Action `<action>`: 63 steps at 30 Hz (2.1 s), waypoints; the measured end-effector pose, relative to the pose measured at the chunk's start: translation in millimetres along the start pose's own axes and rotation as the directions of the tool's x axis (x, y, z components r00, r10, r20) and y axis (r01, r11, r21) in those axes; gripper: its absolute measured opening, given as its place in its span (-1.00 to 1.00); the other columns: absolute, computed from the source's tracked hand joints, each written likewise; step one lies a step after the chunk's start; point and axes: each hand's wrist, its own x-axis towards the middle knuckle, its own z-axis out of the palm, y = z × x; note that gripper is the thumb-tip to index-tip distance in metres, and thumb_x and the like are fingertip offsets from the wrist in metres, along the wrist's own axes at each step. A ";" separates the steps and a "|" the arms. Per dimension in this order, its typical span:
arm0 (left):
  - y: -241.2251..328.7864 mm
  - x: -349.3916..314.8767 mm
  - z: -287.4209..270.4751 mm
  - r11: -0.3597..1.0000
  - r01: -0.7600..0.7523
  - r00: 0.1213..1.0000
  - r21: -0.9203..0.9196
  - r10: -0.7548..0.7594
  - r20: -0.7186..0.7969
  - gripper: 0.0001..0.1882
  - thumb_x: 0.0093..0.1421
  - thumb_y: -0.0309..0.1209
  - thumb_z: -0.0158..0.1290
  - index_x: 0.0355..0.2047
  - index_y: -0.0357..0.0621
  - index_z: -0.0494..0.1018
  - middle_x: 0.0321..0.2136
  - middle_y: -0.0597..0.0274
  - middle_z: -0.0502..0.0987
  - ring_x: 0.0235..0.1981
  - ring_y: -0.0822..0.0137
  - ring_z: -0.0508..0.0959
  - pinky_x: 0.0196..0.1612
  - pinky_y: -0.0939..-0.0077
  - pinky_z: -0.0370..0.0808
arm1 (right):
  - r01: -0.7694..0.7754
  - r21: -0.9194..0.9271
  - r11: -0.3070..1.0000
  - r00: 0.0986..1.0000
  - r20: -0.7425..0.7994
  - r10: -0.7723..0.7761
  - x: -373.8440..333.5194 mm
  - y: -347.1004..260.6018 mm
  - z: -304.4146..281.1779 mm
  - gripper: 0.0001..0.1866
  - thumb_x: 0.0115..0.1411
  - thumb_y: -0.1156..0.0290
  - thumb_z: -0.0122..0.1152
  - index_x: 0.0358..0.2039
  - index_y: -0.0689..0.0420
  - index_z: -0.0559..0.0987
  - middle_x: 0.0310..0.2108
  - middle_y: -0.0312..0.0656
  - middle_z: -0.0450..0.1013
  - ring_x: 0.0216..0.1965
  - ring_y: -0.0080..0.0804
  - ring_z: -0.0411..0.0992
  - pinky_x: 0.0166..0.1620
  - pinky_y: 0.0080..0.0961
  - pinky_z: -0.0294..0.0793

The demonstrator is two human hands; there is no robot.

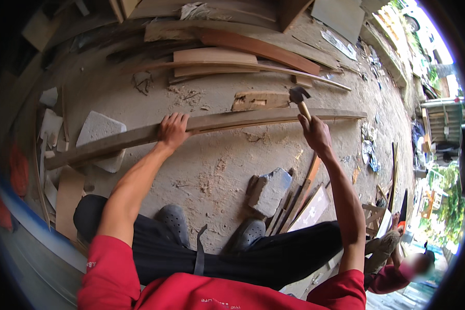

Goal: The person sits on the floor and uses a hammer to break wooden planks and strips into smaller pieces. They repeatedly position the wood on a concrete block and strike it with the hammer to snap it apart.

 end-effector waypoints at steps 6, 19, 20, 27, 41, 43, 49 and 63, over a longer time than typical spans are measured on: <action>30.3 -30.1 -17.3 0.998 0.036 0.989 0.044 -0.042 0.144 -0.39 -0.18 -0.22 0.37 -0.12 -0.05 0.36 -0.21 0.26 0.42 -0.11 0.24 0.40 -0.06 0.29 0.31 | -0.392 0.337 0.856 0.918 0.206 0.339 -43.5 31.0 -52.5 -0.45 0.30 -0.09 0.00 -0.47 0.23 0.44 -0.74 -0.24 0.35 -0.72 -0.45 0.40 -0.63 -0.40 0.39; 52.0 -69.2 -4.5 0.943 -0.310 0.888 -0.118 0.332 0.319 -0.35 -0.24 -0.11 0.42 -0.20 -0.01 0.32 -0.27 0.23 0.31 -0.17 0.20 0.35 -0.09 0.23 0.27 | -0.509 0.303 0.806 0.854 0.293 0.430 -63.2 95.1 -36.7 -0.40 0.30 -0.08 -0.01 -0.56 0.28 0.43 -0.74 -0.13 0.38 -0.71 -0.30 0.45 -0.58 -0.32 0.45; 54.3 -69.9 -4.0 0.944 -0.308 0.891 -0.121 0.331 0.309 -0.40 -0.20 -0.11 0.40 -0.23 -0.01 0.34 -0.28 0.23 0.32 -0.18 0.21 0.36 -0.10 0.24 0.26 | -0.543 0.293 0.787 0.831 0.322 0.454 -66.2 92.3 -42.1 -0.39 0.30 -0.07 -0.01 -0.58 0.29 0.43 -0.74 -0.12 0.38 -0.70 -0.29 0.45 -0.58 -0.32 0.45; 101.1 -52.9 0.3 0.918 -0.334 0.907 -0.215 0.375 0.190 -0.53 -0.03 -0.11 0.29 -0.21 -0.06 0.40 -0.16 0.20 0.41 -0.12 0.19 0.40 -0.08 0.25 0.26 | -0.542 0.188 0.819 0.813 0.363 0.455 -77.0 112.3 -48.7 -0.42 0.31 -0.07 0.00 -0.56 0.26 0.44 -0.78 -0.24 0.30 -0.76 -0.43 0.35 -0.67 -0.36 0.34; 255.6 -12.6 56.8 0.979 -0.158 0.891 -0.125 0.196 0.409 0.01 -0.14 0.08 0.31 0.17 -0.32 0.17 0.28 -0.37 -0.03 0.34 -0.28 -0.05 0.36 -0.02 -0.01 | -0.418 -0.081 0.905 0.798 0.443 0.409 -96.3 141.4 -42.6 -0.43 0.24 -0.06 0.09 -0.38 0.32 0.58 -0.48 0.11 0.48 -0.43 -0.02 0.49 -0.31 -0.16 0.46; 247.5 3.9 54.0 0.969 -0.121 0.876 -0.216 0.206 0.435 0.00 -0.15 0.04 0.32 0.17 -0.30 0.18 0.28 -0.41 -0.01 0.33 -0.31 -0.01 0.35 -0.02 0.03 | -0.446 -0.077 0.892 0.778 0.458 0.429 -99.8 145.5 -43.1 -0.41 0.23 -0.07 0.09 -0.30 0.34 0.60 -0.36 0.21 0.53 -0.29 0.12 0.53 -0.20 -0.09 0.48; 220.8 96.8 25.8 0.967 -0.048 0.547 -0.250 0.235 0.803 -0.04 -0.18 0.10 0.23 0.15 -0.25 0.27 0.12 -0.25 0.35 0.08 -0.07 0.46 0.15 0.15 0.40 | -0.442 0.005 0.897 0.823 0.401 0.403 -104.1 158.6 -36.9 -0.38 0.28 -0.07 0.04 -0.55 0.33 0.53 -0.76 -0.14 0.37 -0.71 -0.34 0.42 -0.59 -0.31 0.41; 191.5 156.0 18.2 0.921 0.217 0.615 -0.323 0.128 0.778 -0.41 -0.15 0.07 0.16 -0.31 -0.23 0.59 -0.42 -0.02 0.61 -0.39 0.17 0.61 -0.27 0.31 0.51 | -0.449 0.065 0.891 0.834 0.387 0.393 -99.7 145.8 -55.3 -0.37 0.28 -0.05 0.03 -0.40 0.42 0.59 -0.57 0.13 0.50 -0.52 -0.04 0.53 -0.38 -0.16 0.48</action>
